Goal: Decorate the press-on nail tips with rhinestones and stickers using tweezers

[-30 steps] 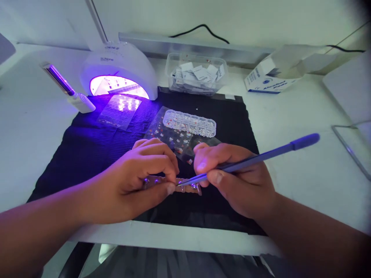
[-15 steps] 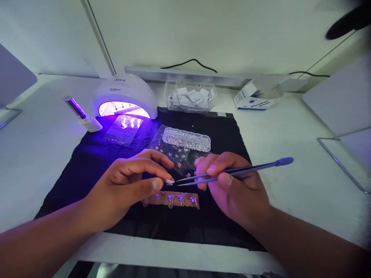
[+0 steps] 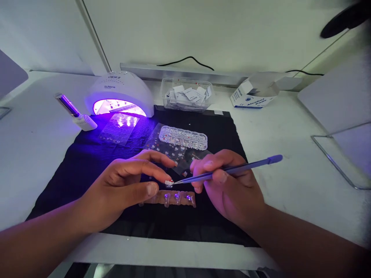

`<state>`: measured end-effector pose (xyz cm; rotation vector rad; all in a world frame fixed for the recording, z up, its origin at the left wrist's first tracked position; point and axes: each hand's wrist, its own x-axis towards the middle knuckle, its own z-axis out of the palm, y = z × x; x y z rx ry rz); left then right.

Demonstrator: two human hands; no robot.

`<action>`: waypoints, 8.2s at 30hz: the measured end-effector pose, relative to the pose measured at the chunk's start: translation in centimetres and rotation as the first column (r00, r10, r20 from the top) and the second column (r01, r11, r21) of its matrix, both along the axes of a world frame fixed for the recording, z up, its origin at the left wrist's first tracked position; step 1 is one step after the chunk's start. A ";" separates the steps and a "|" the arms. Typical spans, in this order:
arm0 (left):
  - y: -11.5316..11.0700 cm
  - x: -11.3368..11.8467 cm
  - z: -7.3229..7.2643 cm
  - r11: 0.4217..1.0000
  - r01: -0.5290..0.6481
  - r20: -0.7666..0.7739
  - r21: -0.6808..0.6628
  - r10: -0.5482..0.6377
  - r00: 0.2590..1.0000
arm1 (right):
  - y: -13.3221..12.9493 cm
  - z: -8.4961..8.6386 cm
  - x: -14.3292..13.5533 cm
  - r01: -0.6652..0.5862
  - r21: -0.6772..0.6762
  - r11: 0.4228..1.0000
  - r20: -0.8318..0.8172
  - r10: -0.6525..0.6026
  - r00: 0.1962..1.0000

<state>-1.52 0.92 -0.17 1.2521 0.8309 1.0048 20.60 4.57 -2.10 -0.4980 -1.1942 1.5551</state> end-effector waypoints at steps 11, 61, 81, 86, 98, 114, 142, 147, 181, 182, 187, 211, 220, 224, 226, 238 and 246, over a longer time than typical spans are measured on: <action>0.3 -0.2 -0.3 0.938 -0.050 -0.325 0.342 0.168 0.931 | -0.3 0.6 0.1 0.053 0.014 0.998 0.029 -0.054 0.998; 0.7 0.3 -0.2 0.730 0.479 -0.796 0.487 0.146 0.587 | -4.9 0.2 1.0 0.180 0.291 0.940 0.562 -0.320 0.763; 0.6 0.2 0.2 0.719 0.484 -0.787 0.498 0.141 0.600 | -4.9 0.5 0.8 0.201 0.242 0.949 0.570 -0.307 0.762; 0.5 0.1 0.2 0.701 0.479 -0.772 0.529 0.163 0.615 | -4.4 0.4 1.2 0.129 0.351 0.927 0.568 -0.321 0.758; 0.4 0.2 0.1 0.664 0.502 -0.780 0.554 0.202 0.592 | -4.3 0.2 1.2 0.120 0.389 0.913 0.556 -0.337 0.760; 0.2 0.4 0.0 0.630 0.491 -0.760 0.601 0.262 0.594 | -4.3 0.4 1.0 0.121 0.369 0.922 0.541 -0.319 0.779; 0.0 0.4 0.2 0.634 0.510 -0.782 0.582 0.265 0.564 | -4.4 0.3 0.8 0.156 0.335 0.929 0.550 -0.327 0.768; 0.0 0.5 0.2 0.666 0.494 -0.784 0.559 0.230 0.577 | -4.5 0.3 0.9 0.155 0.342 0.927 0.545 -0.329 0.771; -0.1 0.6 0.1 0.642 0.485 -0.751 0.594 0.227 0.620 | -4.2 0.3 0.8 0.136 0.327 0.935 0.548 -0.305 0.778; -0.1 0.6 0.1 0.638 0.490 -0.754 0.594 0.230 0.615 | -4.2 0.3 0.7 0.134 0.326 0.936 0.546 -0.302 0.782; -0.2 0.5 0.2 0.609 0.518 -0.773 0.601 0.277 0.570 | -4.2 0.2 0.7 0.161 0.310 0.937 0.525 -0.310 0.793; -0.7 0.4 0.6 0.580 0.582 -0.813 0.571 0.299 0.499 | -1.4 0.9 1.8 0.312 -0.023 0.950 0.323 -0.288 0.902; 0.3 0.1 1.0 0.662 0.563 -0.829 0.495 0.168 0.533 | 0.7 0.6 2.6 0.406 -0.026 0.913 0.237 -0.389 0.890; 0.8 -0.1 1.4 0.701 0.546 -0.823 0.458 0.103 0.558 | 0.7 0.7 2.4 0.406 -0.065 0.912 0.207 -0.386 0.899; 0.9 0.0 1.3 0.703 0.561 -0.835 0.436 0.084 0.544 | 0.6 0.8 2.3 0.396 -0.084 0.914 0.186 -0.376 0.908; 2.8 0.6 0.8 0.690 0.673 -0.848 0.267 -0.164 0.504 | 0.6 0.9 1.9 0.351 -0.067 0.934 0.162 -0.337 0.928; 3.7 0.6 0.7 0.648 0.730 -0.811 0.217 -0.296 0.504 | 0.8 0.7 2.0 0.345 -0.041 0.938 0.181 -0.333 0.925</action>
